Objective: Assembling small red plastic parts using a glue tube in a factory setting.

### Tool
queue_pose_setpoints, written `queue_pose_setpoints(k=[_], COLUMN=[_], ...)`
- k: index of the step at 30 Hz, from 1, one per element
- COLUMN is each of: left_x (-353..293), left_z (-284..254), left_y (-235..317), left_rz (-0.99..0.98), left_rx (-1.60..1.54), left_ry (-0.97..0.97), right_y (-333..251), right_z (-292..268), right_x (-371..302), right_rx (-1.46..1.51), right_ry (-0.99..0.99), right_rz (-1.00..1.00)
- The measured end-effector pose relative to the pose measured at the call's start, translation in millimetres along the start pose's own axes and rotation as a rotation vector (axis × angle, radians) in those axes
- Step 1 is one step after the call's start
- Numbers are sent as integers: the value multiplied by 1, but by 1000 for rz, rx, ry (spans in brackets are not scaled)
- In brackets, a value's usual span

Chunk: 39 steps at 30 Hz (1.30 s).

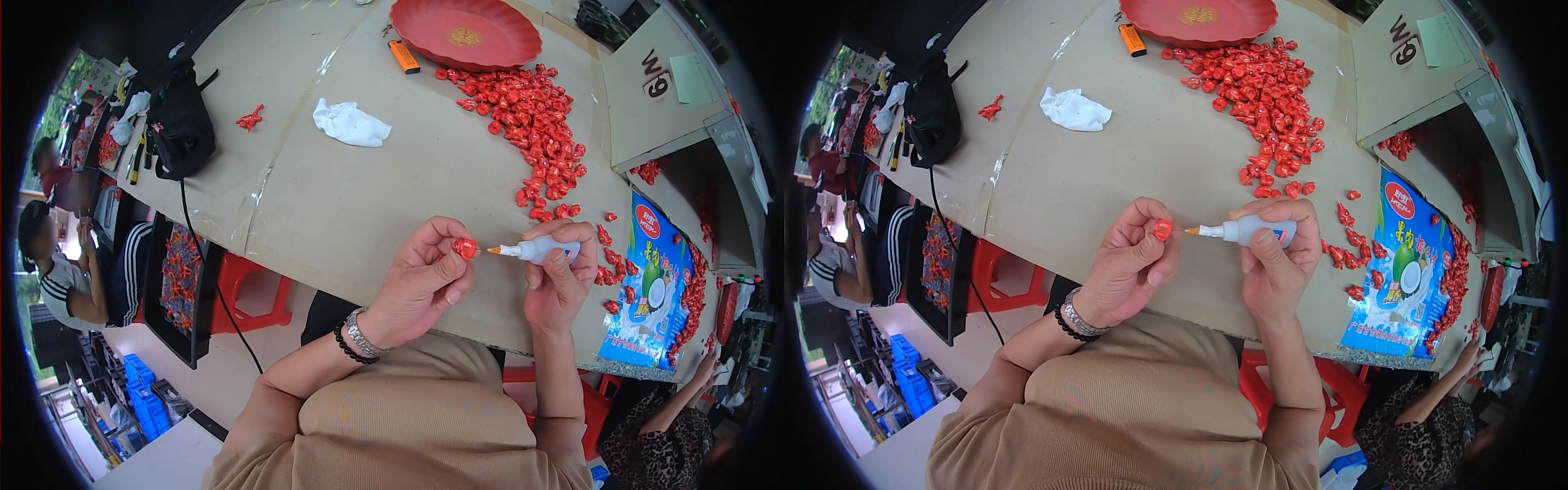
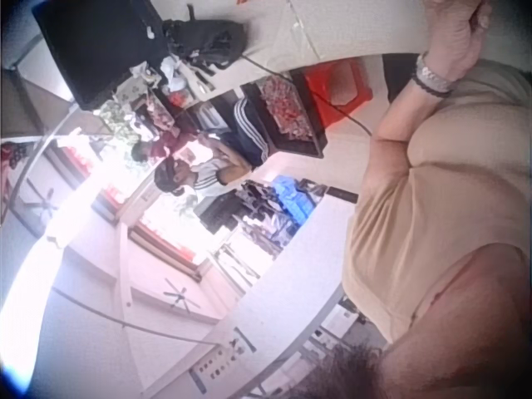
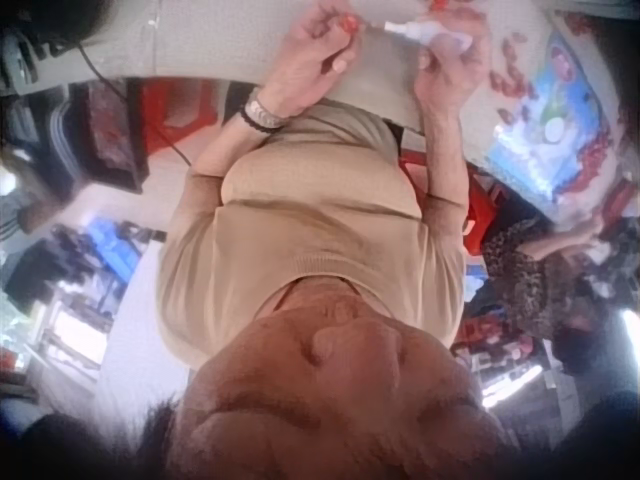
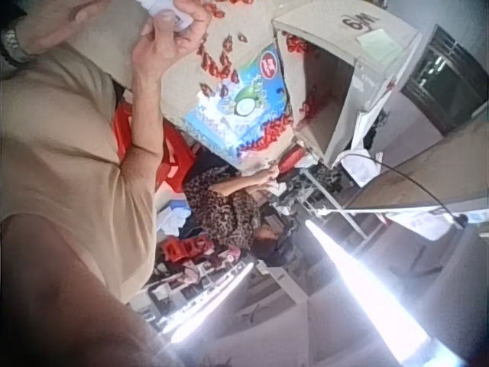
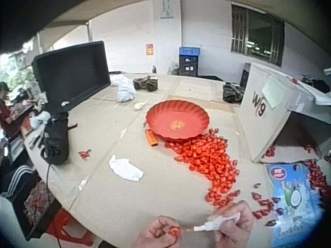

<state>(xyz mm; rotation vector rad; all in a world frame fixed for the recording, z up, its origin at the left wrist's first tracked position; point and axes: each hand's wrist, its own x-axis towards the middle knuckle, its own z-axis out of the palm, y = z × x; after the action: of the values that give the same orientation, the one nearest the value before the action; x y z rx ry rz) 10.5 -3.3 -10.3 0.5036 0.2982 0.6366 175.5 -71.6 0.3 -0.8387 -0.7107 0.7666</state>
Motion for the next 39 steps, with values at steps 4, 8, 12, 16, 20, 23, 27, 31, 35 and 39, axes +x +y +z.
queue_pose_setpoints(k=[4,8,12,16,20,23,27,31,35,39], left_x=[0,0,1,1,1,1,0,1,2,2], left_z=[0,-1,-2,-3,0,0,-2,-5,-10,-12], left_y=[-1,-1,0,-1,-1,0,0,0,-1,-3], left_rz=[11,15,30,32,36,36,37,31,17,-1], left_rx=[-1,-13,-21,-25,-24,-13,-20,-22,-13,-22], left_ry=[7,5,2,-5,3,14,5,-8,-14,-4], right_y=[0,0,1,0,0,0,0,-5,-16,-32], right_z=[1,-1,-1,-1,-1,0,-3,-5,-11,-24], right_x=[0,0,-1,0,-1,-1,-1,6,17,17], right_rx=[-2,-5,5,9,-24,-46,-13,113,115,80], right_ry=[-5,-11,-14,-17,-18,-18,26,128,195,234], right_rz=[7,11,9,2,3,-8,-23,-14,-71,-89])
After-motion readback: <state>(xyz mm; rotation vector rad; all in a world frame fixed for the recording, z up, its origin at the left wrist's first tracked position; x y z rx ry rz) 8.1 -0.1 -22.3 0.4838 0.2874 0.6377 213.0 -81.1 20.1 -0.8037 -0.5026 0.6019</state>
